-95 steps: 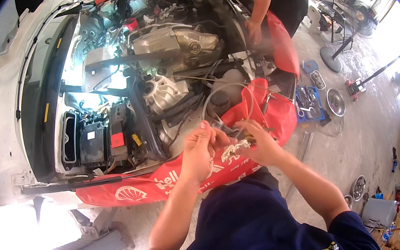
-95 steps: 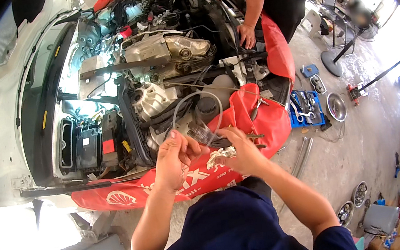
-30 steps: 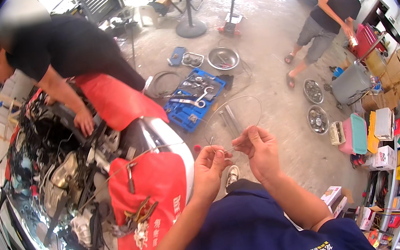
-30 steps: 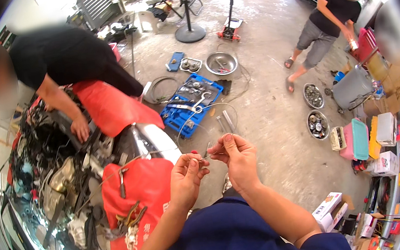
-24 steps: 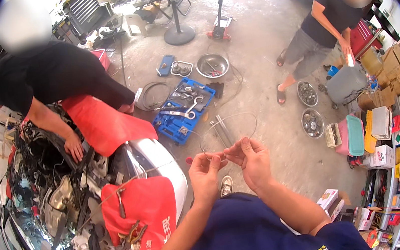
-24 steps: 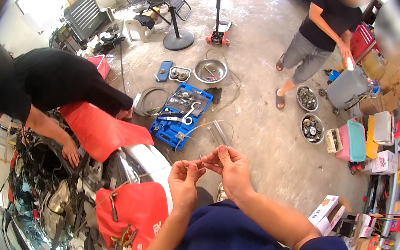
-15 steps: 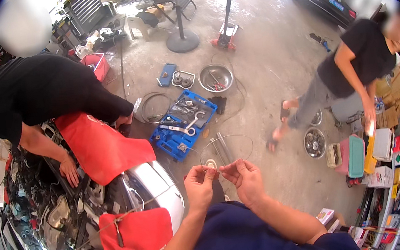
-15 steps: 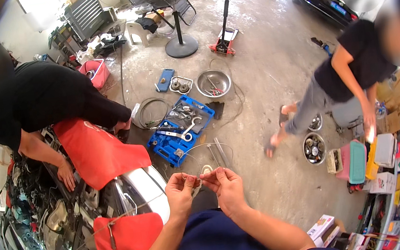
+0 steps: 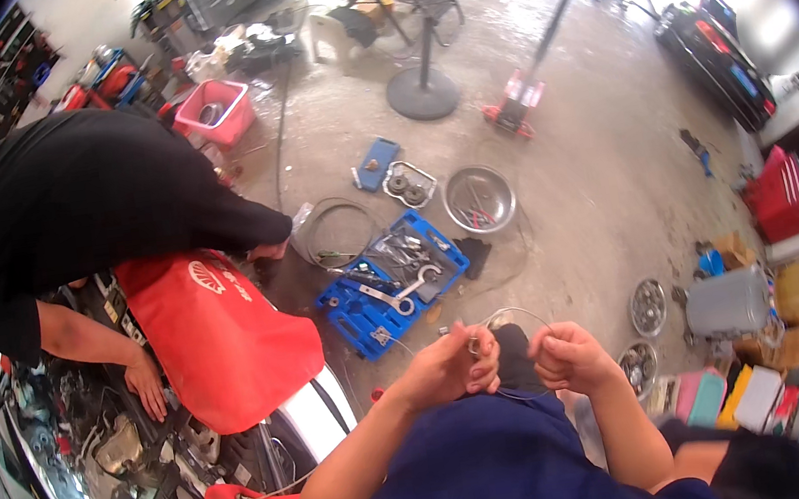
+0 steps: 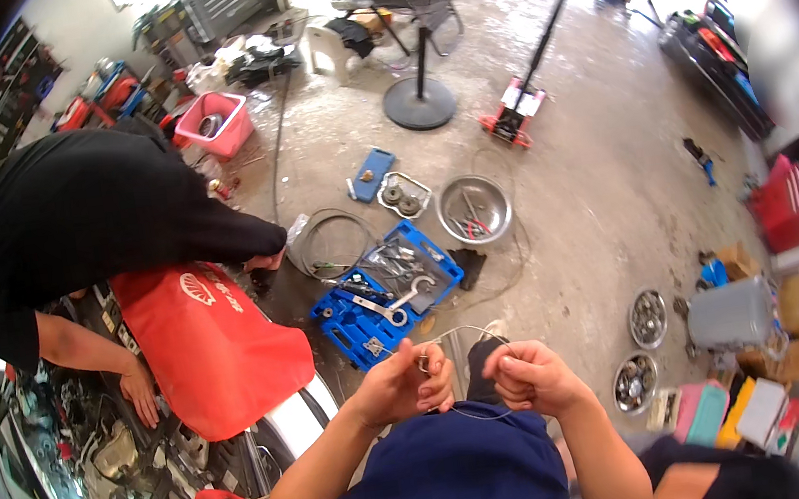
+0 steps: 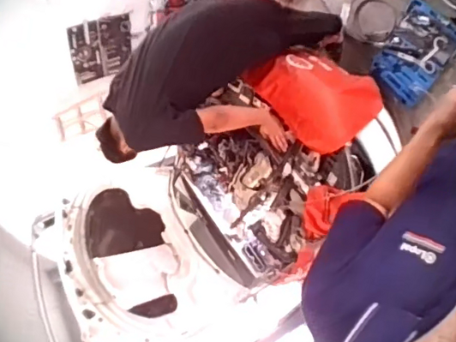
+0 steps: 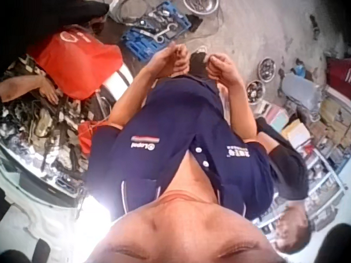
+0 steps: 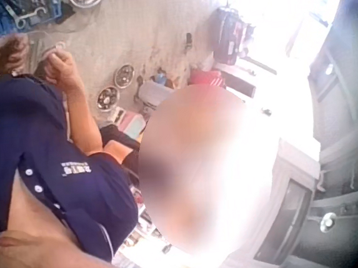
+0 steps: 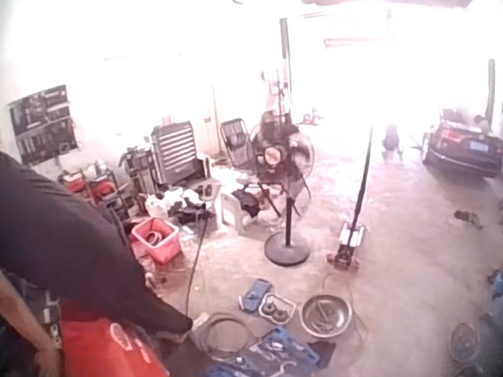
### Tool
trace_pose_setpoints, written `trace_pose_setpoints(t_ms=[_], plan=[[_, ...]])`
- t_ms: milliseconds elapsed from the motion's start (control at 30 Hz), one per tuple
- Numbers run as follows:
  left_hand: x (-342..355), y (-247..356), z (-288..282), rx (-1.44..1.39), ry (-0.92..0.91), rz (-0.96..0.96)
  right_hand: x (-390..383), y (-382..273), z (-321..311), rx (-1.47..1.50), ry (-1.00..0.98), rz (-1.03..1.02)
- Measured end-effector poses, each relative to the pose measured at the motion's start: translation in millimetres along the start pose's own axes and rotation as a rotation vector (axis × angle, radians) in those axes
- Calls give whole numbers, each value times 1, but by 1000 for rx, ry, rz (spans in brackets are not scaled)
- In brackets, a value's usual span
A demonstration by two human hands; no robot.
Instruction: The person works on the engine of a car using a wrench and pliers. They retrieve a wire from a storage shelf, strip and twist the wire end, and then secure it to a component within the engine bay.
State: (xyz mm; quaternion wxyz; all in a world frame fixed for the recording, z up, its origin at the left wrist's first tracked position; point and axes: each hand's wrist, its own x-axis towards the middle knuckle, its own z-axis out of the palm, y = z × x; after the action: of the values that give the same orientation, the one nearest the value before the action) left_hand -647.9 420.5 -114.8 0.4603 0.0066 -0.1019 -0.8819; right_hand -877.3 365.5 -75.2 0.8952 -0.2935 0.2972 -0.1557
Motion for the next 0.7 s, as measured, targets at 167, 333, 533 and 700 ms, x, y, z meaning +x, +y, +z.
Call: trace_pose_setpoints(t_ms=[167, 333, 533, 700], plan=[[84, 64, -24, 148, 172, 245, 69, -72, -60, 139, -27, -129], [157, 129, -34, 114, 389, 559, 159, -160, -98, -45, -42, -136], [193, 208, -25, 204, 544, 886, 250, -246, -103, -521, -232, -91], [222, 290, -65, 211, 596, 898, 358, -304, -123, -341, -406, 185]])
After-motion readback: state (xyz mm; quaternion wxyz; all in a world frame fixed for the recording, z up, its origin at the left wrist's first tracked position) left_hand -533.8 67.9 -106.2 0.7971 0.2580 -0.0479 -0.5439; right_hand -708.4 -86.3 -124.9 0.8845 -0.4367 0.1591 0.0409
